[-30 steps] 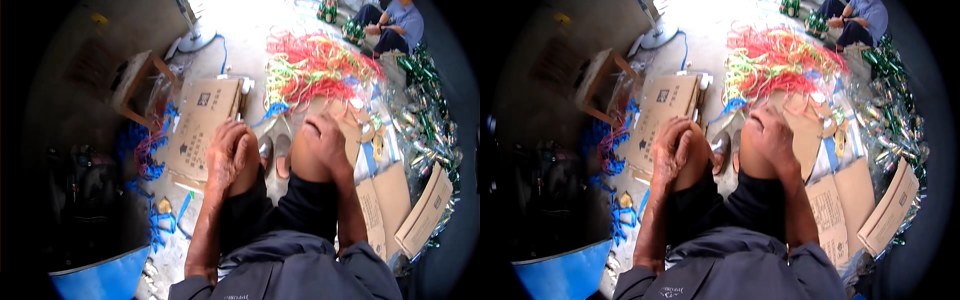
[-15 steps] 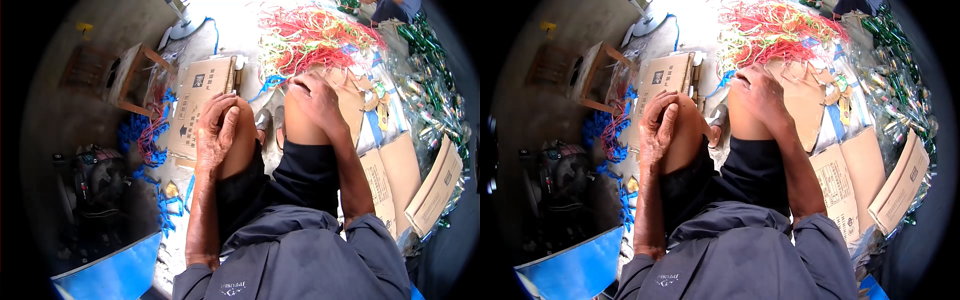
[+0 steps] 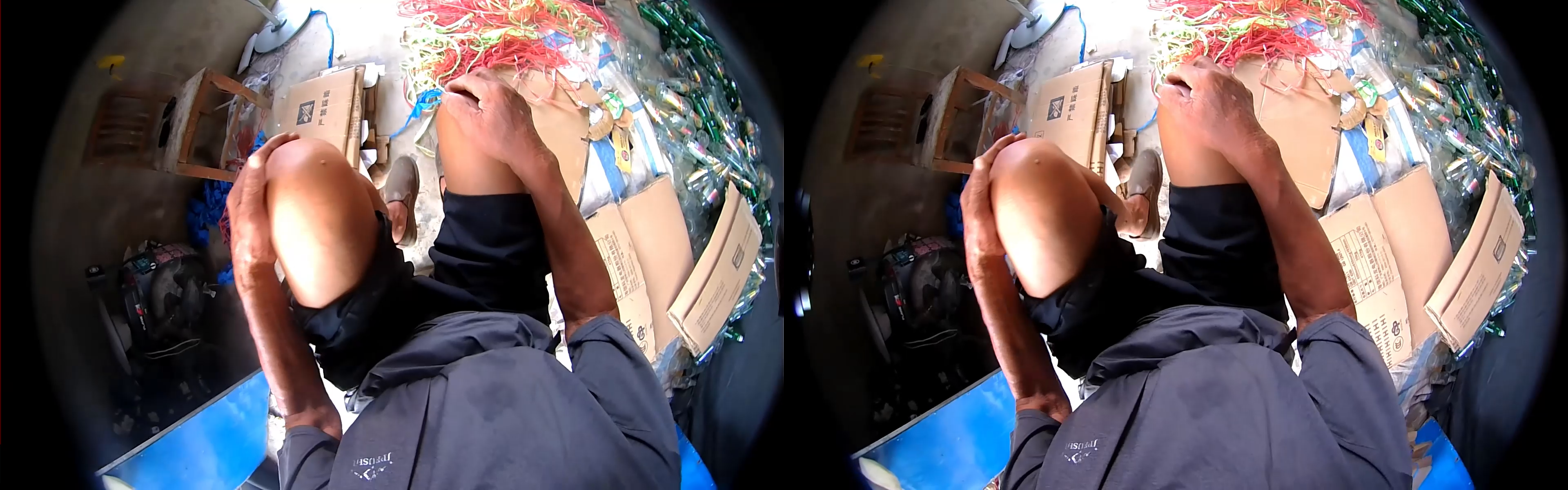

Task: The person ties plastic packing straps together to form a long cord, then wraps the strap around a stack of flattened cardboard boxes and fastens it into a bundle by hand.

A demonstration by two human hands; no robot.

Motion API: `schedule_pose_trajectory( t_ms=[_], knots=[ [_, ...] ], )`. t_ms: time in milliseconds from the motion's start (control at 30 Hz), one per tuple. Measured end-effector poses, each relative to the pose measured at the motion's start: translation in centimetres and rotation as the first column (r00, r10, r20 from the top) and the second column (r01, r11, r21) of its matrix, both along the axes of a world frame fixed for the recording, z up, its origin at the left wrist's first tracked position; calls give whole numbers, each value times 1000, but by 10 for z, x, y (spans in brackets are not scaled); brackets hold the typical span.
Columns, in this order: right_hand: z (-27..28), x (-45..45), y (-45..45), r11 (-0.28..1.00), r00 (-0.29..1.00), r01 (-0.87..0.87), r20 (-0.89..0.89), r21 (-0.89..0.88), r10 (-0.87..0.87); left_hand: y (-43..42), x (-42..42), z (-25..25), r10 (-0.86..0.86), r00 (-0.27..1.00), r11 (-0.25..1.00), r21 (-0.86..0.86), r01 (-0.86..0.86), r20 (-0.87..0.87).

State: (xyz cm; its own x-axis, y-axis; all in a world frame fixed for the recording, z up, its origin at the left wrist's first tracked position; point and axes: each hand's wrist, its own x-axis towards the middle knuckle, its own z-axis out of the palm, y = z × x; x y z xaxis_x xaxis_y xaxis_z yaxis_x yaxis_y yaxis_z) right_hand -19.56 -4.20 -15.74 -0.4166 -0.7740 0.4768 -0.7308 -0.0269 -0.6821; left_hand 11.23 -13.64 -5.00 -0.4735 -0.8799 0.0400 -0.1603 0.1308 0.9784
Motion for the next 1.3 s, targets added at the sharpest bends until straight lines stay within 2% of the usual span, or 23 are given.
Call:
schedule_pose_trajectory(
  t_ms=[133,167,200,367,433,567,600,667,733,867,1000,1100,1300],
  knots=[
    [2,2,-4,999,1000,8,-1,36,-8,17,15,14,23,999,991,-135,-17,49],
    [3,2,-4,999,1000,8,2,33,-8,18,21,15,20,1000,988,-150,-20,-3],
    [2,3,-4,999,1000,7,3,32,-7,22,27,16,7,999,997,-81,-11,-48],
    [-4,0,-7,999,1000,19,-20,31,-19,39,36,23,159,987,955,-252,-159,-21],
    [-1,1,-7,996,1000,23,-16,87,-21,30,44,20,181,983,934,-310,-177,-17],
    [5,4,-9,987,1000,9,-20,163,-6,7,54,1,214,973,944,-273,-183,86],
    [5,4,-11,986,1000,2,-21,164,2,2,54,-6,218,974,949,-244,-198,59],
    [3,5,-15,996,1000,-1,-18,85,3,-14,62,-17,241,968,963,-137,-230,72],
    [3,5,-19,999,1000,-25,-12,47,25,-36,77,-39,294,930,938,-252,-237,222],
    [13,8,-17,993,996,-87,2,84,87,-49,81,-49,248,963,962,-139,-234,101],
    [23,13,-22,974,992,-114,70,197,102,-63,82,-60,214,968,958,-220,-182,133],
    [25,17,-27,984,993,-118,15,137,117,-63,79,-58,188,974,965,-208,-160,126],
    [27,22,-26,983,991,-131,24,126,129,-60,81,-61,188,980,961,-219,-170,60]
  ],
)
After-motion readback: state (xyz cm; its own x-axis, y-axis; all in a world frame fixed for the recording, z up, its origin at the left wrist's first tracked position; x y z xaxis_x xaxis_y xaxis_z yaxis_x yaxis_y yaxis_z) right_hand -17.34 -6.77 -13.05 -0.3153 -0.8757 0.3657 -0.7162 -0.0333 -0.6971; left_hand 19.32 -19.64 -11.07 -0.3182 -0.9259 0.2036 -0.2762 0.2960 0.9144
